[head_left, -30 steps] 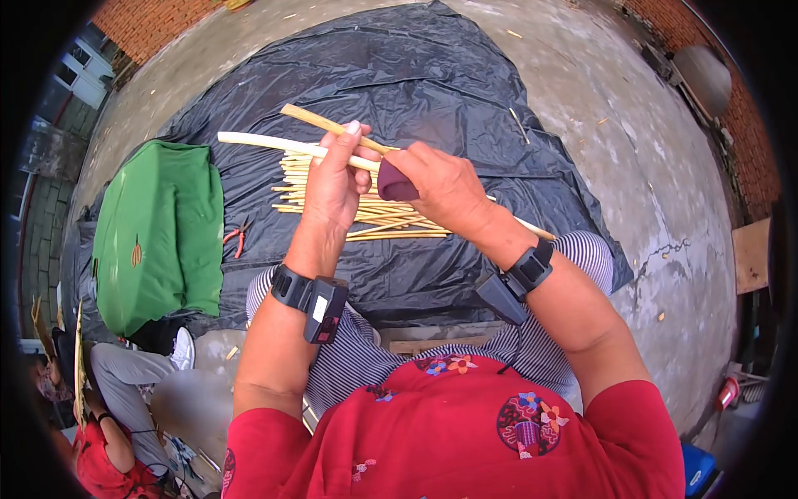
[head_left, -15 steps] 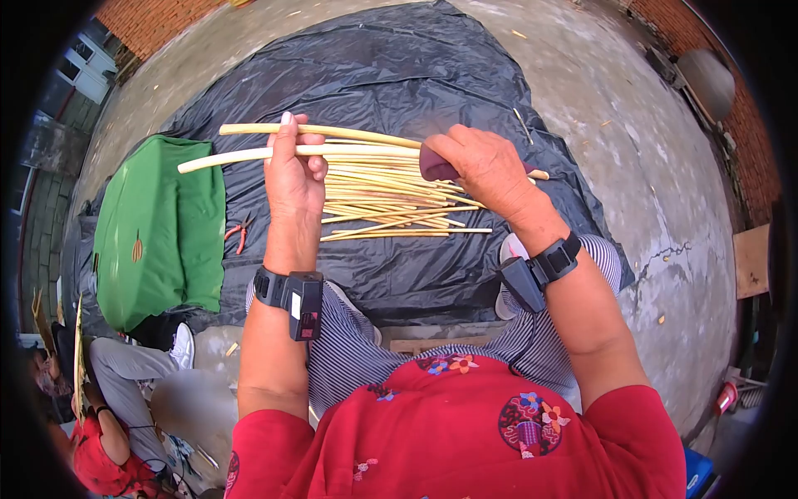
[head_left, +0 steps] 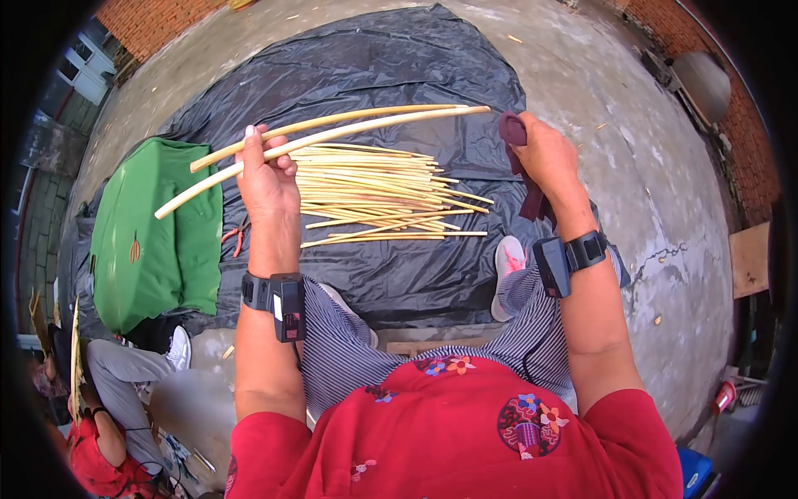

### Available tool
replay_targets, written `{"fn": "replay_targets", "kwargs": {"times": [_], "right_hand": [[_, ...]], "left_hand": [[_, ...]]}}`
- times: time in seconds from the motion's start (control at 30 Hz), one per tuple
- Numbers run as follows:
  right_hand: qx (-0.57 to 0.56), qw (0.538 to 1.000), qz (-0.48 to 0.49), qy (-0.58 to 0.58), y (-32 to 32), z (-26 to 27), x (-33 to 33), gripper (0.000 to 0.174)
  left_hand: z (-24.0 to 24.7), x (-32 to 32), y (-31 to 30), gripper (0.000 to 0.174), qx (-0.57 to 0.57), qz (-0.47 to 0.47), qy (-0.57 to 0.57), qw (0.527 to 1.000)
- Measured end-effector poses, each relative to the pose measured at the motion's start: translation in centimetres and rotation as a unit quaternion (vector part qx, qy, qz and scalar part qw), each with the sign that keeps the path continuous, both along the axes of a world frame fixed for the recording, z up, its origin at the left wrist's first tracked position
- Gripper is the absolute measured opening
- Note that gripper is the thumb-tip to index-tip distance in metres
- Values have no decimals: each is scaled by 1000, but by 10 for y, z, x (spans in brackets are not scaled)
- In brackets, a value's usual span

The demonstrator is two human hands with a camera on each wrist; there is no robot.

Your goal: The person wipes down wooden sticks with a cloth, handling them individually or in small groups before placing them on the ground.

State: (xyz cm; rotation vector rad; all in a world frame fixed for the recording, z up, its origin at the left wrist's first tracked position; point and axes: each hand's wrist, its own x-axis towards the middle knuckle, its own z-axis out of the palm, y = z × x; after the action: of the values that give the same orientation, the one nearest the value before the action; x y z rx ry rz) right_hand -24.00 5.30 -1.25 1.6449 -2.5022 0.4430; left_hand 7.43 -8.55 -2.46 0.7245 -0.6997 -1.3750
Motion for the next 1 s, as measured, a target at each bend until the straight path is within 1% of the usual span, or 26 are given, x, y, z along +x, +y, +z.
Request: {"fn": "replay_targets", "kwargs": {"times": [0.03,0.1,0.17,0.23,0.33,0.4,0.47,0.53,0.57,0.7,0.8,0.83,0.9,0.93,0.97,1.0], "right_hand": [[-39,997,21,-64,-1,3,6,23],[-115,973,63,-191,-3,5,18,29],[-183,934,96,-291,-8,1,28,33],[-236,884,112,-387,-14,-3,38,36],[-304,871,168,-347,-17,-5,62,35],[-274,885,240,-289,-15,-6,79,36],[-262,881,341,-199,-19,-23,90,40],[-236,891,385,-44,-16,-23,98,44],[-230,892,389,-19,-17,-24,100,43],[-238,886,398,10,-23,-27,98,39],[-238,901,349,-98,-19,-22,104,40],[-251,893,351,-130,-22,-26,103,44],[-219,906,268,-244,-20,-23,108,46],[-202,905,224,-299,-19,-19,110,48],[-193,908,203,-311,-20,-16,108,54],[-205,909,196,-306,-21,-16,107,54]], "left_hand": [[-3,-3,1,24,5,-10,2,1000],[-6,-11,5,25,-6,-47,-2,999],[-7,-22,11,25,-2,-76,-2,997],[-7,-33,16,25,6,-107,-5,994],[-10,-47,26,25,14,-136,-42,990],[-15,-55,29,26,17,-161,-33,986],[-18,-61,32,26,25,-180,-25,983],[-20,-64,33,26,35,-190,-30,981],[-22,-64,33,25,40,-199,-31,979],[-20,-65,36,27,48,-230,-29,971],[-20,-67,36,27,38,-246,-36,968],[-21,-67,36,27,34,-250,-41,967],[-20,-66,38,27,28,-263,-55,963],[-19,-65,40,27,24,-269,-61,961],[-18,-66,41,27,22,-273,-51,960],[-17,-67,42,27,22,-271,-50,961]]}}
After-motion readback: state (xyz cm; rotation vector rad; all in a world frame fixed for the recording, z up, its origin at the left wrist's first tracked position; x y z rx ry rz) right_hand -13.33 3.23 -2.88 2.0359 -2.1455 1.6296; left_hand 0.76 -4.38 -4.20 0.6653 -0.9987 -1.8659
